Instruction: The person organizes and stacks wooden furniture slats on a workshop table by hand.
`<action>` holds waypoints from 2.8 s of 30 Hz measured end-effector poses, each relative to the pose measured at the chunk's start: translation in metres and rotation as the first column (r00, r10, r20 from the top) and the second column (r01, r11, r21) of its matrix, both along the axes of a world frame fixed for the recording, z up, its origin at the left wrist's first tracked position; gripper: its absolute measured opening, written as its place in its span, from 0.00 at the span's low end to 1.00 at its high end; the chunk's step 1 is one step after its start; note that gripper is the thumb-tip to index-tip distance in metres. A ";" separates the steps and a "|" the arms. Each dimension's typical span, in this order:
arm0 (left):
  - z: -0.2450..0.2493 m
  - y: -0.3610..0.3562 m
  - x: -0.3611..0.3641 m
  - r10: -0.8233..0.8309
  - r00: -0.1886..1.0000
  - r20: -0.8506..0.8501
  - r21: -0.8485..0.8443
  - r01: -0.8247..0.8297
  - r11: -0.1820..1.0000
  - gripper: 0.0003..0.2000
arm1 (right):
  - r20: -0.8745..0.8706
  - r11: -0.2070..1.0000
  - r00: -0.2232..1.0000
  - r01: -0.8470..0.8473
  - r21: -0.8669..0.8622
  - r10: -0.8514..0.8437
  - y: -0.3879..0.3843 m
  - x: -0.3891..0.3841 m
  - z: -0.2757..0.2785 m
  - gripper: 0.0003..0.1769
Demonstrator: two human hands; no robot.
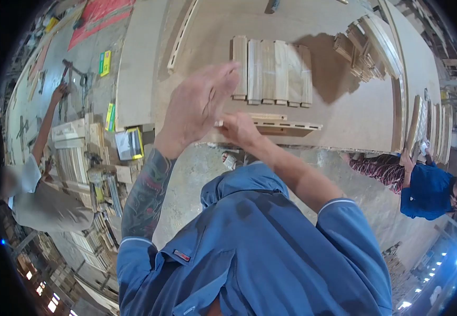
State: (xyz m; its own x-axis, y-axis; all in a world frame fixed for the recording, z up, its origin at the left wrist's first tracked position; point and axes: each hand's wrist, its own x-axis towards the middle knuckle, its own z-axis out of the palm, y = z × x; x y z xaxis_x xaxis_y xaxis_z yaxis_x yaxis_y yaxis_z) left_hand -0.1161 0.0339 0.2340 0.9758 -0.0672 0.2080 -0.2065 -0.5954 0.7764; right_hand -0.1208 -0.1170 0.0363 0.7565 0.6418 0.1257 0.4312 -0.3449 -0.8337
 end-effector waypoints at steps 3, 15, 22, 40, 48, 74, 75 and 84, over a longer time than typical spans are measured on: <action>0.002 -0.005 -0.005 -0.009 1.000 -0.022 0.125 0.011 0.992 0.24 | 0.107 0.999 0.994 -0.009 -0.048 0.014 -0.006 -0.003 0.002 0.21; 0.001 -0.014 -0.006 0.098 0.995 0.015 0.382 -0.096 0.919 0.16 | 0.599 0.887 0.801 0.271 -0.372 0.007 0.057 0.070 -0.078 0.33; -0.005 -0.011 -0.011 0.186 0.980 0.070 0.481 -0.197 0.854 0.21 | -0.053 0.851 0.987 0.103 -0.515 -0.152 0.000 0.075 0.018 0.22; -0.004 -0.009 -0.010 0.229 0.973 -0.022 0.278 -0.214 0.936 0.20 | 0.013 0.997 0.999 0.033 -0.066 -0.033 -0.046 -0.001 0.049 0.14; 0.013 -0.037 -0.009 0.033 0.997 0.071 0.454 -0.061 0.889 0.25 | 0.020 0.919 0.999 0.051 -0.390 -0.047 -0.077 0.056 0.026 0.25; -0.004 -0.010 -0.024 0.015 1.000 0.026 0.500 -0.026 0.866 0.20 | -0.439 0.985 0.886 0.170 0.007 -0.150 -0.078 0.024 0.038 0.16; -0.004 -0.010 -0.024 0.014 1.000 0.023 0.500 -0.024 0.866 0.20 | -0.382 0.993 0.918 0.116 -0.008 -0.110 -0.077 0.025 0.043 0.19; 0.002 -0.014 -0.014 0.012 1.000 0.028 0.430 -0.023 0.902 0.24 | -0.055 0.986 0.998 -0.014 -0.167 0.004 -0.067 0.009 0.036 0.15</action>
